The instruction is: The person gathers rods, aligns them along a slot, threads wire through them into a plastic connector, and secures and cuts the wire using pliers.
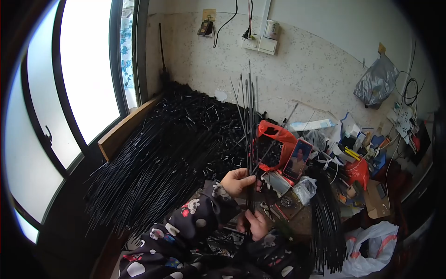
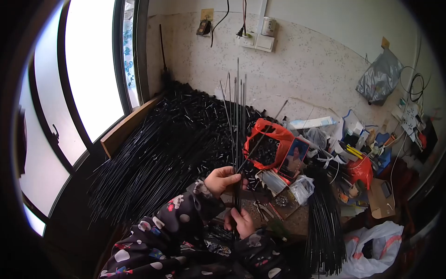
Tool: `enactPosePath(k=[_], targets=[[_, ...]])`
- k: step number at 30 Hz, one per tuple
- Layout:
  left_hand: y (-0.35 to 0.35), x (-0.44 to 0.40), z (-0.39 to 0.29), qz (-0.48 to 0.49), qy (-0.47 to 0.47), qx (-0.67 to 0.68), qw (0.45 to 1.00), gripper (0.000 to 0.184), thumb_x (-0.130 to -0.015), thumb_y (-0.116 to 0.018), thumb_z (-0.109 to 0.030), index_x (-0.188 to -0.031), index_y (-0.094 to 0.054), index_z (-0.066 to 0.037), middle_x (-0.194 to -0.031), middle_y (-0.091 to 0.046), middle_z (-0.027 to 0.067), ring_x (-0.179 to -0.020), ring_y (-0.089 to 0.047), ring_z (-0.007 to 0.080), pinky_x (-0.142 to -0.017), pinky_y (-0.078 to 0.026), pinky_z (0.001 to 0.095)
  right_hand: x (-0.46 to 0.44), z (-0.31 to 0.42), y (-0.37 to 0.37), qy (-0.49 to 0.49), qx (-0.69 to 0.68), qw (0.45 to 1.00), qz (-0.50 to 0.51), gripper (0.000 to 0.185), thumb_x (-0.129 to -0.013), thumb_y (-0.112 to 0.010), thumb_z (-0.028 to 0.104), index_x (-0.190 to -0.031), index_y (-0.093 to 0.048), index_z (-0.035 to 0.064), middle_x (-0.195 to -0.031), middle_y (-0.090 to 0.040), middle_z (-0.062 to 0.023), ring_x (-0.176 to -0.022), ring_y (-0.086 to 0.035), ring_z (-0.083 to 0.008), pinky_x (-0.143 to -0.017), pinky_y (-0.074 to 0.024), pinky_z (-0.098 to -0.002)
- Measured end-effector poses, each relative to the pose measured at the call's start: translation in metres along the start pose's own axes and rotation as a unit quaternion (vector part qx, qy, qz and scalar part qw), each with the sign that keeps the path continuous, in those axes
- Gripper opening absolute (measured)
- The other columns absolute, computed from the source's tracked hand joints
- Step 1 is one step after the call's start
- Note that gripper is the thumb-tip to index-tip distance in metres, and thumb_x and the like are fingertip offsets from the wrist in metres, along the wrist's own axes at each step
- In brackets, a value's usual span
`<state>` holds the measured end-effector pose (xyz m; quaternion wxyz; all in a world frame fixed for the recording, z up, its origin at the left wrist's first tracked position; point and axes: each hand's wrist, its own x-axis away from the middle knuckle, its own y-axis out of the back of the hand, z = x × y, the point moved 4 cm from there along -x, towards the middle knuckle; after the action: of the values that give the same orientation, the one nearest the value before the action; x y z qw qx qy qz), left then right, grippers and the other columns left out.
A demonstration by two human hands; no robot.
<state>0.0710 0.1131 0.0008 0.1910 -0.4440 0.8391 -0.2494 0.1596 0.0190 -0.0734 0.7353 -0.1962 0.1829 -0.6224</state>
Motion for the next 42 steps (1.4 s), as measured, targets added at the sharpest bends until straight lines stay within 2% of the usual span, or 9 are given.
enactPosePath(k=[4,8,10,14,22,33,38,40,42], targets=[[0.031,0.001,-0.002,-0.167,-0.119,-0.307,0.929,0.021,-0.086,-0.054,-0.017,-0.077,-0.054,0.002,-0.062,-0.057,0.0036,-0.059,-0.056,0.0088,-0.053,-0.044,0.0249,0.004,0.006,-0.005,0.029,0.155,0.983,-0.092,0.02,-0.092,-0.045,0.021,-0.097,-0.053,0.0026,-0.061,-0.048,-0.0009,-0.042,-0.038,-0.006,-0.038,-0.0284,-0.0199],[0.031,0.02,-0.027,-0.238,-0.078,-0.453,0.856,0.03,-0.088,-0.052,-0.024,-0.07,-0.055,0.0,-0.055,-0.052,0.0005,-0.051,-0.048,0.0063,-0.046,-0.038,0.0248,0.004,0.01,-0.005,0.054,0.214,0.971,-0.091,0.021,-0.092,-0.045,0.02,-0.099,-0.053,0.0019,-0.06,-0.047,-0.0009,-0.042,-0.039,-0.0062,-0.038,-0.0291,-0.0202],[0.056,0.024,-0.056,-0.263,-0.207,-0.398,0.854,0.034,-0.087,-0.052,-0.026,-0.063,-0.053,-0.002,-0.051,-0.048,-0.0001,-0.043,-0.041,0.0074,-0.041,-0.033,0.0249,0.002,0.016,0.002,0.071,0.209,0.97,-0.105,0.021,-0.092,-0.045,0.019,-0.1,-0.053,0.0015,-0.061,-0.048,-0.001,-0.042,-0.04,-0.0061,-0.039,-0.0297,-0.0202],[0.083,0.071,-0.138,-0.227,-0.144,-0.066,0.961,0.02,-0.084,-0.051,-0.013,-0.065,-0.051,-0.008,-0.05,-0.037,-0.0038,-0.043,-0.035,0.0061,-0.04,-0.029,0.0191,-0.002,0.037,0.022,0.099,0.212,0.962,-0.14,0.021,-0.092,-0.045,0.017,-0.103,-0.052,0.0007,-0.063,-0.05,-0.0015,-0.043,-0.041,-0.0057,-0.039,-0.0314,-0.0199],[0.056,0.045,-0.095,-0.248,-0.197,-0.093,0.944,0.012,-0.083,-0.052,-0.009,-0.087,-0.059,-0.001,-0.06,-0.044,-0.0038,-0.049,-0.037,0.0038,-0.04,-0.028,0.018,-0.018,0.044,0.003,0.116,0.159,0.974,-0.115,0.021,-0.091,-0.044,0.014,-0.106,-0.05,-0.0004,-0.065,-0.052,-0.0036,-0.042,-0.042,-0.0055,-0.039,-0.0331,-0.0185],[0.086,0.008,-0.094,-0.288,-0.183,0.019,0.94,0.014,-0.085,-0.054,-0.015,-0.085,-0.059,-0.002,-0.061,-0.048,-0.0007,-0.049,-0.039,0.0062,-0.042,-0.03,0.019,0.001,0.061,0.052,0.088,0.183,0.964,-0.168,0.018,-0.092,-0.043,0.014,-0.1,-0.05,-0.0002,-0.06,-0.053,-0.0044,-0.037,-0.038,-0.005,-0.037,-0.0304,-0.0167],[0.047,-0.014,-0.038,-0.188,-0.091,-0.045,0.977,0.023,-0.087,-0.053,-0.02,-0.099,-0.057,-0.001,-0.079,-0.061,0.0098,-0.061,-0.054,0.0134,-0.054,-0.044,0.0246,-0.003,0.044,0.031,0.109,0.184,0.968,-0.133,0.016,-0.09,-0.046,0.014,-0.094,-0.053,0.0008,-0.06,-0.056,-0.0034,-0.04,-0.043,-0.0063,-0.039,-0.0338,-0.0192],[0.014,-0.015,-0.008,-0.183,0.065,0.023,0.981,0.024,-0.088,-0.052,-0.02,-0.101,-0.055,-0.001,-0.083,-0.063,0.0114,-0.065,-0.058,0.0165,-0.059,-0.048,0.0265,-0.006,0.033,0.016,0.128,0.219,0.963,-0.093,0.016,-0.09,-0.048,0.015,-0.092,-0.054,0.0004,-0.061,-0.057,-0.0033,-0.041,-0.046,-0.0073,-0.041,-0.035,-0.0199],[0.011,-0.016,-0.002,-0.169,0.039,0.016,0.985,0.024,-0.088,-0.052,-0.022,-0.1,-0.055,-0.001,-0.084,-0.063,0.0117,-0.066,-0.059,0.0173,-0.059,-0.048,0.0268,-0.001,0.035,0.013,0.136,0.271,0.948,-0.096,0.015,-0.09,-0.048,0.014,-0.093,-0.054,0.0003,-0.062,-0.056,-0.0032,-0.043,-0.046,-0.0072,-0.042,-0.0354,-0.0201]])
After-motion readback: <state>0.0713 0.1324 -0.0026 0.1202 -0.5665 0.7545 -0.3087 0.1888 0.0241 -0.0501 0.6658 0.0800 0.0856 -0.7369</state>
